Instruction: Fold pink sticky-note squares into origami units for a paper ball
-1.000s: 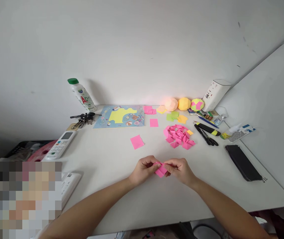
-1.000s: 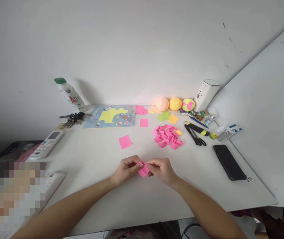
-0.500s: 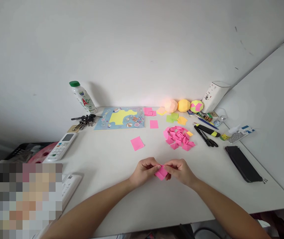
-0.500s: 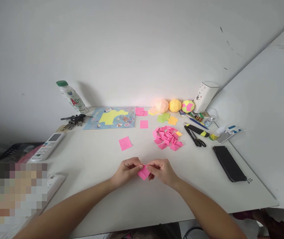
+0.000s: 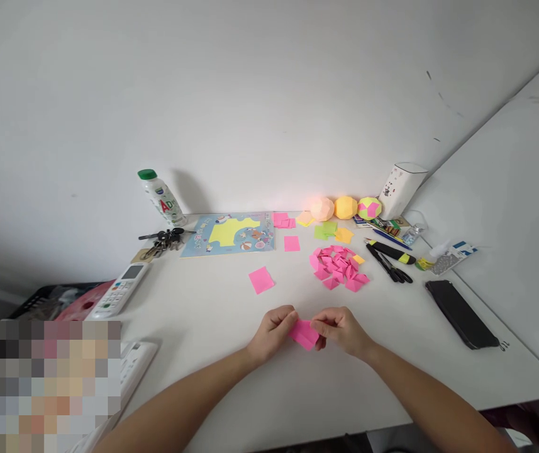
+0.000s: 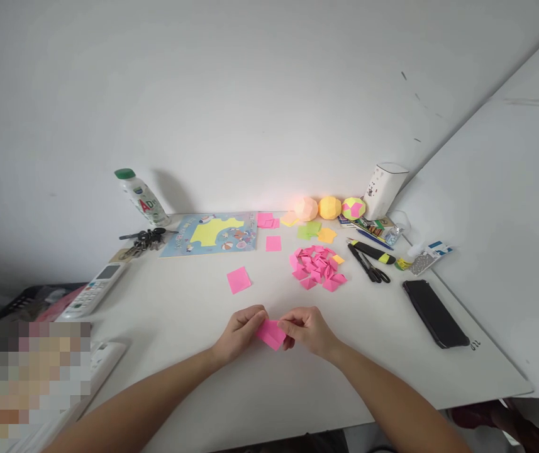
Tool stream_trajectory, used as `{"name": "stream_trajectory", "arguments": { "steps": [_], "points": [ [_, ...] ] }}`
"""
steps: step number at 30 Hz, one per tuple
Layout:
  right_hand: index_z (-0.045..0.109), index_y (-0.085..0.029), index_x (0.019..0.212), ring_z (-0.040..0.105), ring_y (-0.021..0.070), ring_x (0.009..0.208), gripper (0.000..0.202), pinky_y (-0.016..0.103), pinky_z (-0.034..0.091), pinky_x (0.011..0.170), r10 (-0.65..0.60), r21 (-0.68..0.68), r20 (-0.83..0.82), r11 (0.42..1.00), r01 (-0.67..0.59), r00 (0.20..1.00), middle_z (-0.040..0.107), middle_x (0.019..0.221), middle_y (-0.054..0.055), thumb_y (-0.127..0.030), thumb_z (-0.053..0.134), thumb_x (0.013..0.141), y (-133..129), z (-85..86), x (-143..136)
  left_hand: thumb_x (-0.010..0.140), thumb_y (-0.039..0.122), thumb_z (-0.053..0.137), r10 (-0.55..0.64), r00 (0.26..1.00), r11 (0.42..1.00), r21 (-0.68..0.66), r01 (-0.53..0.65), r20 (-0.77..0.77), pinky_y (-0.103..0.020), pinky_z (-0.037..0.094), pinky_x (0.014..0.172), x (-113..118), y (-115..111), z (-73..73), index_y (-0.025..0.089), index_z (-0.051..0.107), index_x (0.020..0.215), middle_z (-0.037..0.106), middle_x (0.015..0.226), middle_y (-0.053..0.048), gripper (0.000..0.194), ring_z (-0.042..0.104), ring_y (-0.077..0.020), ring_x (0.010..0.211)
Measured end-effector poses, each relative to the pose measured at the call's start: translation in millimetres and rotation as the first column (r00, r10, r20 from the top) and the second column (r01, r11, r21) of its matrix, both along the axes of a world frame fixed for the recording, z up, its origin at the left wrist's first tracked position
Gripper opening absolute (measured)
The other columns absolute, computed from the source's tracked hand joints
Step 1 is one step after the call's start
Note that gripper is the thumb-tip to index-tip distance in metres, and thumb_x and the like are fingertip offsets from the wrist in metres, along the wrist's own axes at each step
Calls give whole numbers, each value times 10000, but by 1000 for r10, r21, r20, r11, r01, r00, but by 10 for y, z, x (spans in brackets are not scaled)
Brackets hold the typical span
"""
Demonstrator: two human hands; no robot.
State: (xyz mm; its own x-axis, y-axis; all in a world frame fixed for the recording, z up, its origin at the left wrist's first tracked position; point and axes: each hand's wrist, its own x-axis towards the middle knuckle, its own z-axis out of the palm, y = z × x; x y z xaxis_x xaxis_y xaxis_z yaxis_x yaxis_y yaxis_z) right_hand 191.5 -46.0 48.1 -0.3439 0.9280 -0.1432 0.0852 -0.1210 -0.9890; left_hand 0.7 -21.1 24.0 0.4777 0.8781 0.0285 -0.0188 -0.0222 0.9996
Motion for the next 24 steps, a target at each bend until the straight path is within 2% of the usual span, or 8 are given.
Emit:
{"name": "stream_trajectory", "arguments": {
  "steps": [2,5,8,14,24],
  "points": [
    [663,-132,724,612,138,500,250,249,507,517,-3,-1,9,1000,3,1000,632,555,8,-375,634,771,-2,0,2,875,423,396,1,1000,1000,-20,0,12,-245,364,606,3,-1,11,146,543,646,480,639,8,389,430,-104,604],
    [664,-136,732,611,135,505,236,247,508,519,10,6,12,1000,-10,1000,631,569,8,-364,626,779,-5,-20,0,824,407,506,-79,992,990,-109,91,103,-264,402,638,27,-16,20,153,558,763,552,714,-11,267,508,-127,660],
    [655,-137,725,611,132,518,235,250,515,526,19,20,28,1000,-19,999,633,609,15,-356,607,794,-12,-50,-15,774,388,584,-113,986,976,-173,133,123,-262,410,597,59,-39,23,153,525,729,565,669,-8,247,536,-128,622],
    [634,-147,777,625,135,561,192,256,534,564,-46,103,99,994,36,994,624,657,12,-327,578,813,-36,-70,-35,763,382,593,-24,998,985,-168,32,53,-230,384,535,68,-55,47,148,505,688,554,621,3,261,513,-103,562],
    [621,-154,738,612,120,541,148,216,484,528,-16,226,171,974,-24,985,616,628,4,-242,536,820,-53,-114,-64,757,303,587,-59,998,990,-123,63,35,-236,397,550,68,-54,-26,148,527,711,552,652,-3,173,523,-114,590]
  ]
}}
